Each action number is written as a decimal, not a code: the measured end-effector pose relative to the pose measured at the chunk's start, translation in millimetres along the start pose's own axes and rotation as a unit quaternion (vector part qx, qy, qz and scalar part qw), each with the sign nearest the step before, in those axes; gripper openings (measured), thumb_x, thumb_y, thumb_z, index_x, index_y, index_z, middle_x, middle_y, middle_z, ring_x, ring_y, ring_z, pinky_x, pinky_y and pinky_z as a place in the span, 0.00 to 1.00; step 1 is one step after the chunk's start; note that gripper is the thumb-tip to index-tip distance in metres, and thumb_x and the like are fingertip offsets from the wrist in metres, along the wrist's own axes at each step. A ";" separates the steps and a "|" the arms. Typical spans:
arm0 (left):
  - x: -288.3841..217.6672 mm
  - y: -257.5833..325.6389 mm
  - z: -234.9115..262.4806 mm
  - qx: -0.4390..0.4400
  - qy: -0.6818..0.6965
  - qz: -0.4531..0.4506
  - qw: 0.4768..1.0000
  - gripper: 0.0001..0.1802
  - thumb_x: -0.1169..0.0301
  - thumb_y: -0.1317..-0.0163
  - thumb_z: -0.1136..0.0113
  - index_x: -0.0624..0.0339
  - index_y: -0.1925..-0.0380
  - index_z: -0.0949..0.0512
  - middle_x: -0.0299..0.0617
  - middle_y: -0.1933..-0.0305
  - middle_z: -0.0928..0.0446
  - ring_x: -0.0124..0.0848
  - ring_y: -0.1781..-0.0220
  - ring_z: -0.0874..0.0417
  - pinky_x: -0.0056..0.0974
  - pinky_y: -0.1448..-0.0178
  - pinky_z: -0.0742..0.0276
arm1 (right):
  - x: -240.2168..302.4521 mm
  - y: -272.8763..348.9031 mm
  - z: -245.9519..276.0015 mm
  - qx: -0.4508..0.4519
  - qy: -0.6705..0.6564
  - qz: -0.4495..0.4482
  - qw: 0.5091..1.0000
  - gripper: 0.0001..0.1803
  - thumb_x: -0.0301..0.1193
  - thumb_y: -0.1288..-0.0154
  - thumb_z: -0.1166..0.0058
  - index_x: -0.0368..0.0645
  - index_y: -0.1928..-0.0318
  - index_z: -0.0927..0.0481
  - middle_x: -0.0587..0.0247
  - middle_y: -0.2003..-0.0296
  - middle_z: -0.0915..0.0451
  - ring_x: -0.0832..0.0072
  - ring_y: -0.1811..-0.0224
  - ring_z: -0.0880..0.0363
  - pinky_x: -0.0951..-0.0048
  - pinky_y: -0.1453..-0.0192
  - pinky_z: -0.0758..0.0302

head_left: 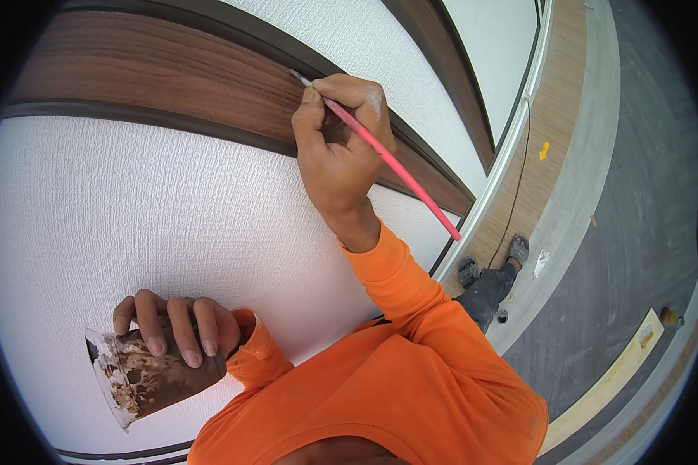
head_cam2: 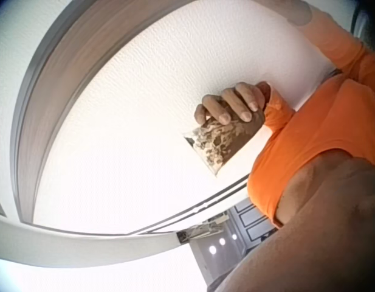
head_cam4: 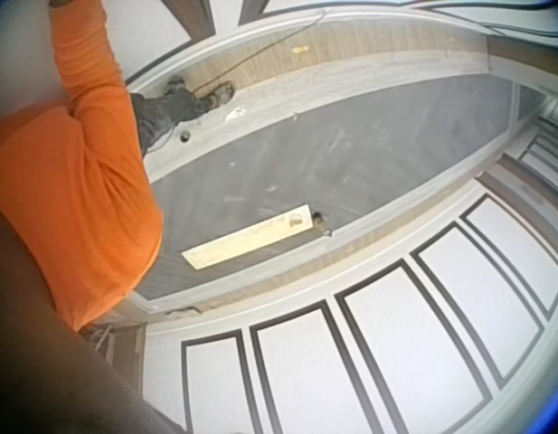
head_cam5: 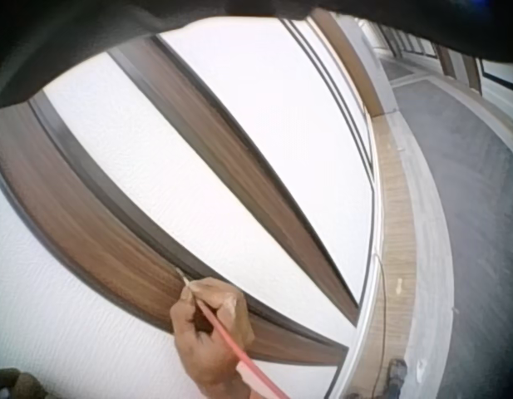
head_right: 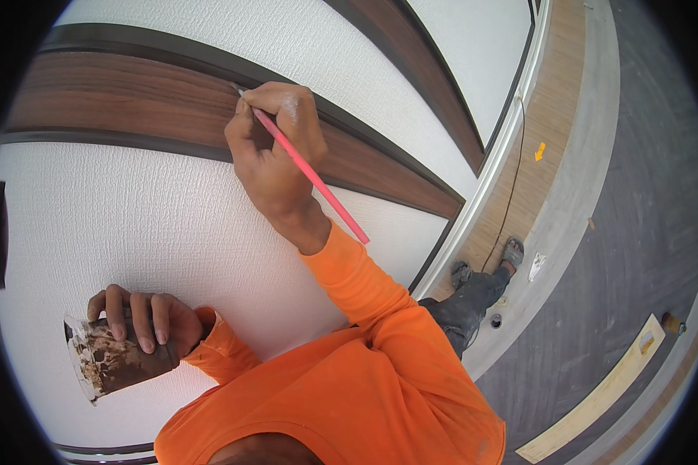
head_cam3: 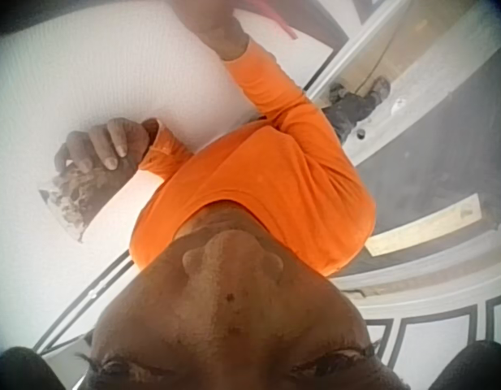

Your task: The person uses a small pink-handled brush to apply dark brown paint to a curved wooden trim on a white wall. They repeatedly dip the brush into a small plastic container to reload paint and continue applying it along the trim's edge.

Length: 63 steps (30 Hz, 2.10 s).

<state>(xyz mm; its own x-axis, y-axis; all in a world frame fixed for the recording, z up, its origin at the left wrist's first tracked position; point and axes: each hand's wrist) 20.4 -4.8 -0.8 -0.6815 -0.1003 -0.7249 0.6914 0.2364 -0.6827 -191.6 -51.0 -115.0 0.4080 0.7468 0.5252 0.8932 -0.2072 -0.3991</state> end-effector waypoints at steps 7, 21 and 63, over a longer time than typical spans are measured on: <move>1.0 -1.1 -1.7 0.000 -0.004 -0.006 1.000 0.42 0.55 0.42 0.30 0.62 0.35 0.41 0.47 0.53 0.29 0.43 0.61 0.17 0.48 0.59 0.17 | 4.2 -5.6 -4.2 -0.002 0.002 0.024 1.000 0.10 0.12 0.43 0.41 0.35 0.62 0.24 0.57 0.64 0.22 0.75 0.69 0.20 0.78 0.67 0.20; 3.6 -3.3 -3.6 -0.014 -0.021 -0.019 1.000 0.42 0.58 0.46 0.25 0.63 0.40 0.39 0.43 0.56 0.30 0.35 0.65 0.18 0.40 0.63 0.17 | -1.6 -0.8 -1.0 0.012 -0.008 0.010 1.000 0.09 0.11 0.39 0.46 0.33 0.60 0.25 0.59 0.60 0.24 0.81 0.68 0.22 0.83 0.68 0.22; 3.6 -1.5 -0.7 -0.008 -0.002 -0.010 1.000 0.43 0.54 0.44 0.28 0.62 0.37 0.40 0.46 0.55 0.29 0.41 0.63 0.18 0.45 0.62 0.18 | -7.9 6.3 6.6 0.002 -0.012 -0.008 1.000 0.09 0.11 0.38 0.47 0.34 0.60 0.28 0.61 0.60 0.28 0.84 0.70 0.27 0.84 0.69 0.26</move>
<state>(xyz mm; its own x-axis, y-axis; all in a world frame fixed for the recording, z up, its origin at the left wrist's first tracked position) 16.8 -4.9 -2.4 -0.6944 -0.1092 -0.7112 0.6734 0.2496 -0.6958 -190.4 -54.0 -126.6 0.3894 0.7649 0.5132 0.8986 -0.1931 -0.3941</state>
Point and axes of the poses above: each hand's wrist, its own y-axis away from the middle knuckle, its own z-axis out of the back of the hand, x = y × z
